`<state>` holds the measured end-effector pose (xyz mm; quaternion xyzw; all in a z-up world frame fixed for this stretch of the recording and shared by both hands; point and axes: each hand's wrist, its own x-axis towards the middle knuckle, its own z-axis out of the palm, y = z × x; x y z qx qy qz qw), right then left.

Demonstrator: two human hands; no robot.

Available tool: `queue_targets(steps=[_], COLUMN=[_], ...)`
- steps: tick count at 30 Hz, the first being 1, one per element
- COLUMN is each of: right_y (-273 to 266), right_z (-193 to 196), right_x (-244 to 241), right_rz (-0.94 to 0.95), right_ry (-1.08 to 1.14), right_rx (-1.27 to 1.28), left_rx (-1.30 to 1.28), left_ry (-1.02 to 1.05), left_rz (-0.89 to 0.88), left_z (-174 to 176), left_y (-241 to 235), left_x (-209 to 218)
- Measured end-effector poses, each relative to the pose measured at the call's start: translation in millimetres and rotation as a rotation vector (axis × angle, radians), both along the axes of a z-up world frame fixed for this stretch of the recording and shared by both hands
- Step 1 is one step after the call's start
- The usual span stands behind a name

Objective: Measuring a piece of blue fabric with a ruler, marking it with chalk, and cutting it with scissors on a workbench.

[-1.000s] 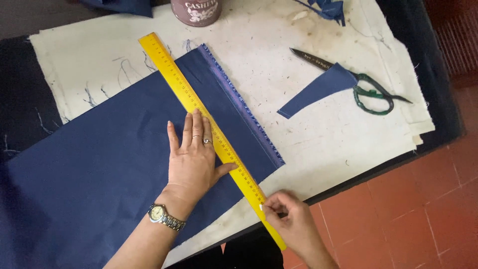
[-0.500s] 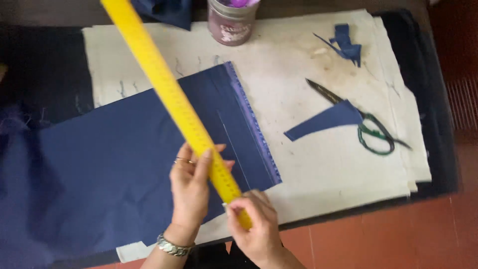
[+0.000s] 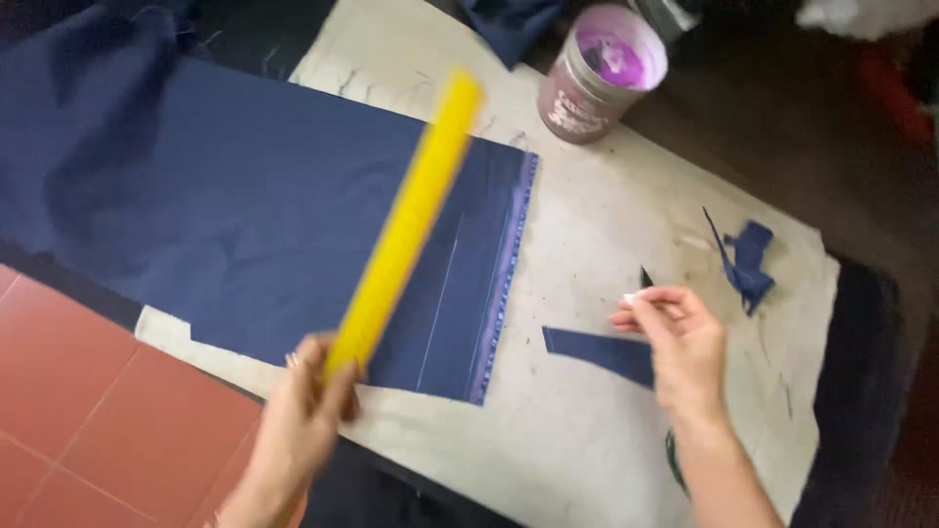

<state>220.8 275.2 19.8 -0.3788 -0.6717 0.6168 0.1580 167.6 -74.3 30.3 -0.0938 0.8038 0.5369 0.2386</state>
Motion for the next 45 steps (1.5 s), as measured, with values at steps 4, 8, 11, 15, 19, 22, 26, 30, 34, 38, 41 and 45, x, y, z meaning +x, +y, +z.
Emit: queue_targets(steps=[4,8,11,15,19,22,26,30,34,38,41,45], right_y=[23.2,36.8,25.7,19.1,-2.3,-8.6,-11.1,-7.5,-14.9,-7.1,-6.2,-14.9], right_z=[22.3,-0.8,8.6,-9.8,8.7,9.3,3.9,-8.0,6.9,-17.7,-24.4,-29.6], right_x=[-24.8,-51.1,-75.9,-107.0,-120.8,-127.0,-129.1,-128.9,-124.7,-130.4,-139.4,-146.4], right_rz=[0.182,0.274,0.340,0.508,0.682,0.753,0.803,0.811,0.812,0.837,0.906,0.971], right_ry=[-0.137,0.056,0.022,0.093,0.106,0.088,0.129,0.139,0.055,0.062,0.098,0.142], right_rx=[0.150,0.091,0.093,0.072,0.101,0.088,0.137,0.094,0.134,0.208,0.399,0.647], left_rx=[-0.181,-0.368,-0.392,-0.429,-0.425,-0.437,-0.427,-0.435,-0.405,-0.426,-0.470,-0.564], left_ry=[-0.144,-0.226,-0.249,-0.129,-0.153,-0.311,-0.302,-0.295,-0.402,-0.333,-0.285,-0.362], left_rz=[0.048,0.015,0.049,0.089,0.096,0.060,0.069,0.062,0.051,0.068,0.063,0.064], left_z=[-25.2,-42.5,-59.5,-69.8,-56.8,-46.8,-44.8,-49.4,-36.3,-49.0,-65.1,-87.5], left_y=[16.9,35.3,39.6,41.0,49.0,53.7,56.4,54.5,59.3,53.6,50.7,47.8], left_x=[62.1,95.4,112.9,136.0,134.5,129.6,132.0,135.8,126.5,137.3,140.6,148.8])
